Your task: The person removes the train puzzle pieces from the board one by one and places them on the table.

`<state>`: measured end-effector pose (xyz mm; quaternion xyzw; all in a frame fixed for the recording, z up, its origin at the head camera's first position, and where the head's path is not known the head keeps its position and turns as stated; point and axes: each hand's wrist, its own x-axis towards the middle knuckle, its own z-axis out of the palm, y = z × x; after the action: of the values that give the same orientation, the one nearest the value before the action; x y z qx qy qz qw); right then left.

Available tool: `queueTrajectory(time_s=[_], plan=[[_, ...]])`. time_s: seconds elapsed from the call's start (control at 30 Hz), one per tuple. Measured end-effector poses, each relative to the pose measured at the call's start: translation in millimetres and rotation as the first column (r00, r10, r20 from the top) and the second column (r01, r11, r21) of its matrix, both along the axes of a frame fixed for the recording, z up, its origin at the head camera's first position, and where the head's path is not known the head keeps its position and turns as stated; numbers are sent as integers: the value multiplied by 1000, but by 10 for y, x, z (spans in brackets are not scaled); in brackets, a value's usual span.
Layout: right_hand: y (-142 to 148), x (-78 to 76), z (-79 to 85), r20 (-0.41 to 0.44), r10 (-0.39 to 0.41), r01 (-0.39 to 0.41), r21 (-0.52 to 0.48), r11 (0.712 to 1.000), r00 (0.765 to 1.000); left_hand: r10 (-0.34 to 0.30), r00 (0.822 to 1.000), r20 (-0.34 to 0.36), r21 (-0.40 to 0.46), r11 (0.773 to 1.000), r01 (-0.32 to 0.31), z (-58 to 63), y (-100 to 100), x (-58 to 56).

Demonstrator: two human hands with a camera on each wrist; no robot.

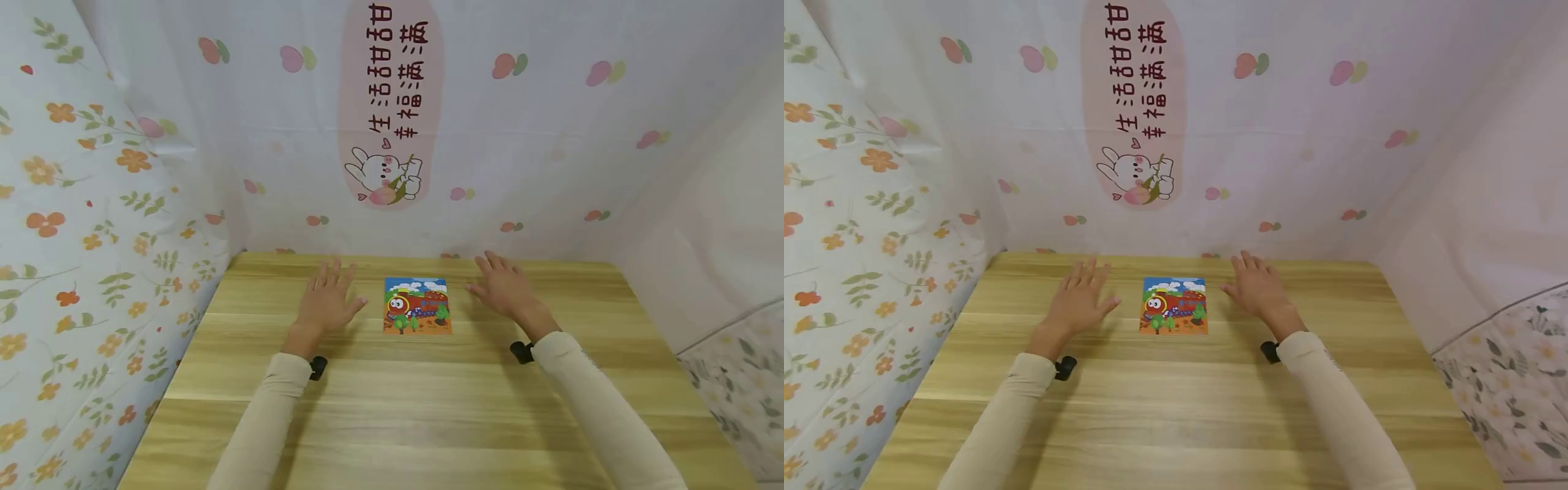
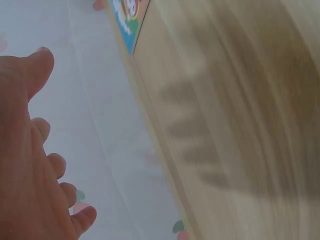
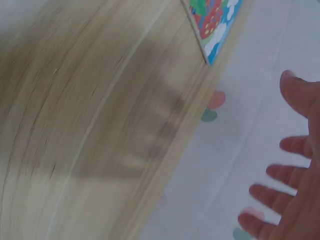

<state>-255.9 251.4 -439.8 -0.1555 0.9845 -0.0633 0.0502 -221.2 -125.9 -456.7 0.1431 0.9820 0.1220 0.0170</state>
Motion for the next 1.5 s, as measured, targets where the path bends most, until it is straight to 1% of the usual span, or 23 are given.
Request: queueTrajectory(time_s=[0.17,0.27,0.37,0.5,0.6,0.73,0.83,0.97,1.07,1.17,1.27,1.5], plan=[[-119,-68,-78,57,59,-54,-86,995,997,-45,999,19,-34,998,46,-130,110,-15],[-201,-116,-154,86,81,-72,-106,992,993,-75,995,59,-48,996,78,-187,190,8],[-309,-156,-208,70,107,-97,-131,987,992,-98,987,127,-31,994,102,-224,276,43],[-491,-221,-234,53,140,-130,-164,978,989,-119,979,167,-17,992,124,-294,356,49],[-584,-278,-267,90,143,-123,-195,973,986,-154,971,181,-18,987,160,-359,429,34],[-664,-364,-333,150,165,-118,-278,953,975,-184,959,214,-34,980,195,-418,538,36],[-713,-421,-385,186,186,-116,-334,935,965,-173,957,234,-66,979,193,-441,620,47],[-797,-474,-450,225,219,-113,-408,906,949,-132,962,238,-105,981,161,-455,742,46],[-867,-495,-491,231,251,-127,-447,885,940,-101,965,240,-138,981,137,-439,826,36],[-921,-510,-530,220,263,-141,-451,882,939,-72,966,249,-166,979,115,-416,889,20],[-952,-526,-564,204,260,-149,-441,885,944,-54,966,251,-184,978,103,-418,930,-1],[-1023,-560,-584,188,246,-152,-409,900,951,-60,970,234,-191,976,107,-466,922,-25]])
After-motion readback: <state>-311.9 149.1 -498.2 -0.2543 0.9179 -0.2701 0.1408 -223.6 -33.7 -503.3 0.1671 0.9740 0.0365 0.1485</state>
